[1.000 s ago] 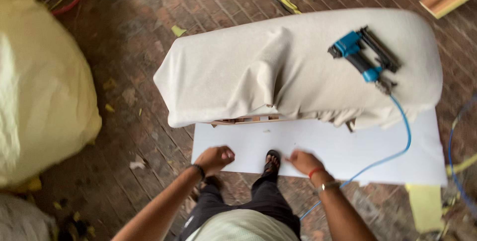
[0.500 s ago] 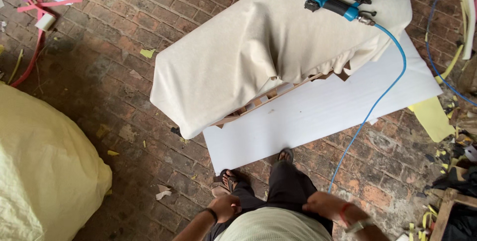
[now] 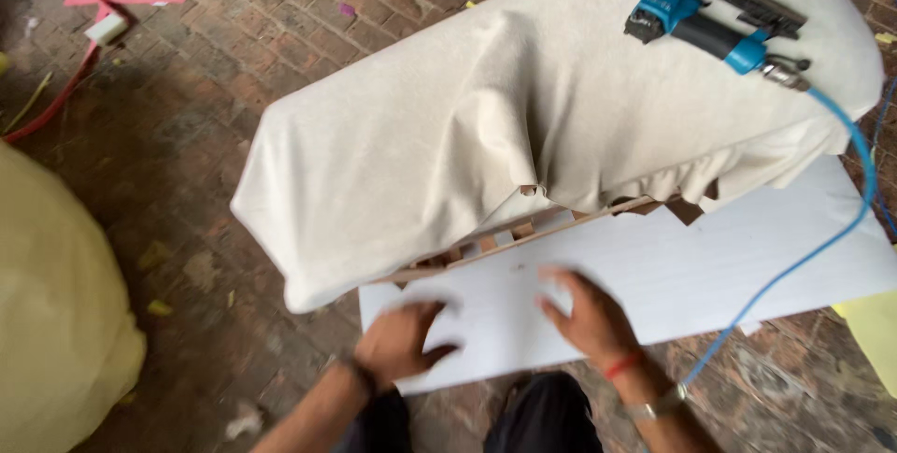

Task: The person secures a white fabric cover onto a wooden chair frame using a pneumatic staple gun. They repeatedly pull and smooth the fabric, then drive staples along the edges to attach it to the frame.

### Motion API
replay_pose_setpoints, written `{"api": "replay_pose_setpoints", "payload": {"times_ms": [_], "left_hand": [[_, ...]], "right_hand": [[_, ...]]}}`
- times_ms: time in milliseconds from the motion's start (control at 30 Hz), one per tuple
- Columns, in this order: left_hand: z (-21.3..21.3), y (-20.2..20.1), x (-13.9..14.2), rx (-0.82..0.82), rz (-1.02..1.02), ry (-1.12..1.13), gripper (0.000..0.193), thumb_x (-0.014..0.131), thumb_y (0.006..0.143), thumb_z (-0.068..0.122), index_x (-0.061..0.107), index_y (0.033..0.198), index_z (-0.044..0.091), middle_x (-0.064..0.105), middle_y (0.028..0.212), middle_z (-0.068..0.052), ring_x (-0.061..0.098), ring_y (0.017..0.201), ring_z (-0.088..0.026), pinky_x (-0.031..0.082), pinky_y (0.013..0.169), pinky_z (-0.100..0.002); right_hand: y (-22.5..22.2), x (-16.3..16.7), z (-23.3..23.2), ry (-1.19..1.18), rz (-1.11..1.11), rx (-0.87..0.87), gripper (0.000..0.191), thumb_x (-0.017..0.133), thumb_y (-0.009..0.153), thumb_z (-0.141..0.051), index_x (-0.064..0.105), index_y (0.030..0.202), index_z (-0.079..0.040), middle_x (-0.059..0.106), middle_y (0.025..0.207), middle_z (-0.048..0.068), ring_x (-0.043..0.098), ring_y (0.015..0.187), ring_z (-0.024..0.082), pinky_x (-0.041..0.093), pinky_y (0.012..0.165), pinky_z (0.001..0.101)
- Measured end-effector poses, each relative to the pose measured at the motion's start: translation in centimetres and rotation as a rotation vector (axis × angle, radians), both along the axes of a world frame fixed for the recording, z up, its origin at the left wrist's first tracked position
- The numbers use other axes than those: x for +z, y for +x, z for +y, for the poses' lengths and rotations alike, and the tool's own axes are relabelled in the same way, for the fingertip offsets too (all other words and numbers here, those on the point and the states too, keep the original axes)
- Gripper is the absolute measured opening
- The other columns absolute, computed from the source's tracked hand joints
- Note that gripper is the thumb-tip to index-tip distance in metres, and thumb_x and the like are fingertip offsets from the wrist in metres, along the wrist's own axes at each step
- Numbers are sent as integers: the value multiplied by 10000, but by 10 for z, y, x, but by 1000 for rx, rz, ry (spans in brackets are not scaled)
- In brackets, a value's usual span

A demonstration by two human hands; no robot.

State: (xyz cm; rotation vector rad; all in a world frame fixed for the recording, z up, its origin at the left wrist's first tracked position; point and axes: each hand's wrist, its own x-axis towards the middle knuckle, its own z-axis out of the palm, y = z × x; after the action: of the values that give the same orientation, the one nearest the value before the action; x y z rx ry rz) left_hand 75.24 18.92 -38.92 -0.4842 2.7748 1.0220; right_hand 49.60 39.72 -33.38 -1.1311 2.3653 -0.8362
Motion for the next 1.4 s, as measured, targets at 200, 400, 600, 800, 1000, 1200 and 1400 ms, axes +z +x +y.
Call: {"api": "replay_pose_setpoints", "payload": {"times_ms": [200, 400, 600, 800, 1000, 1200, 1400], "left_hand": [[-73, -200, 14, -89, 754, -416, 1081, 780, 752, 626, 386, 1478, -70, 370, 1547, -321, 339, 1444, -460, 286, 1177, -537], [-80, -214, -19, -165, 770, -531, 781, 682, 897, 550, 508, 1439, 15, 393, 1567, -246, 338, 1477, -383, 293, 1188, -497], [-78, -204, -45, -64, 1025, -403, 283, 612, 896, 74, 733, 1148, 114, 746, 1194, -101, 690, 1159, -292, 553, 952, -426], [-89, -167, -17, -200, 1324, -306, 111, 637, 886, 48, 676, 988, 65, 728, 946, -120, 717, 887, -328, 580, 808, -438], [-78, -154, -2, -184, 978, -196, 183, 666, 933, 293, 679, 996, 121, 754, 828, -98, 738, 803, -286, 573, 738, -431], [-53, -152, 22, -84, 750, -514, 1057, 840, 656, 623, 468, 1452, 35, 649, 1145, -237, 713, 892, -370, 583, 754, -476], [-61, -195, 9, -210, 1358, -598, 343, 649, 706, 107, 720, 1041, 120, 736, 1093, -80, 729, 1035, -334, 580, 873, -436]], "right_hand": [[-68, -58, -122, -414, 856, -94, 822, 646, 946, -548, 478, 1489, 46, 443, 1569, 258, 391, 1466, 432, 221, 1198, 567], [-76, -105, -118, -554, 880, -136, 676, 549, 1035, -537, 520, 1532, -81, 512, 1593, 156, 386, 1530, 340, 167, 1269, 527], [-80, -116, -118, -518, 881, -253, 479, 557, 1062, -462, 641, 1384, -117, 560, 1541, 88, 394, 1559, 285, 148, 1303, 499], [-61, -92, -109, -652, 724, -173, 435, 591, 1004, -208, 627, 1435, -171, 568, 1530, 32, 399, 1499, 243, 160, 1260, 472], [-30, -73, -100, -742, 616, -291, 347, 626, 996, -48, 721, 1300, -186, 698, 1336, 26, 602, 1370, 194, 348, 1256, 396], [-5, -70, -86, -550, 755, -288, 385, 618, 929, 32, 717, 1255, -146, 695, 1325, 68, 582, 1339, 229, 443, 1133, 341], [-2, -79, -88, -771, 643, -262, 330, 627, 979, 32, 702, 1286, -66, 691, 1338, 111, 580, 1330, 253, 362, 1170, 413]]}}
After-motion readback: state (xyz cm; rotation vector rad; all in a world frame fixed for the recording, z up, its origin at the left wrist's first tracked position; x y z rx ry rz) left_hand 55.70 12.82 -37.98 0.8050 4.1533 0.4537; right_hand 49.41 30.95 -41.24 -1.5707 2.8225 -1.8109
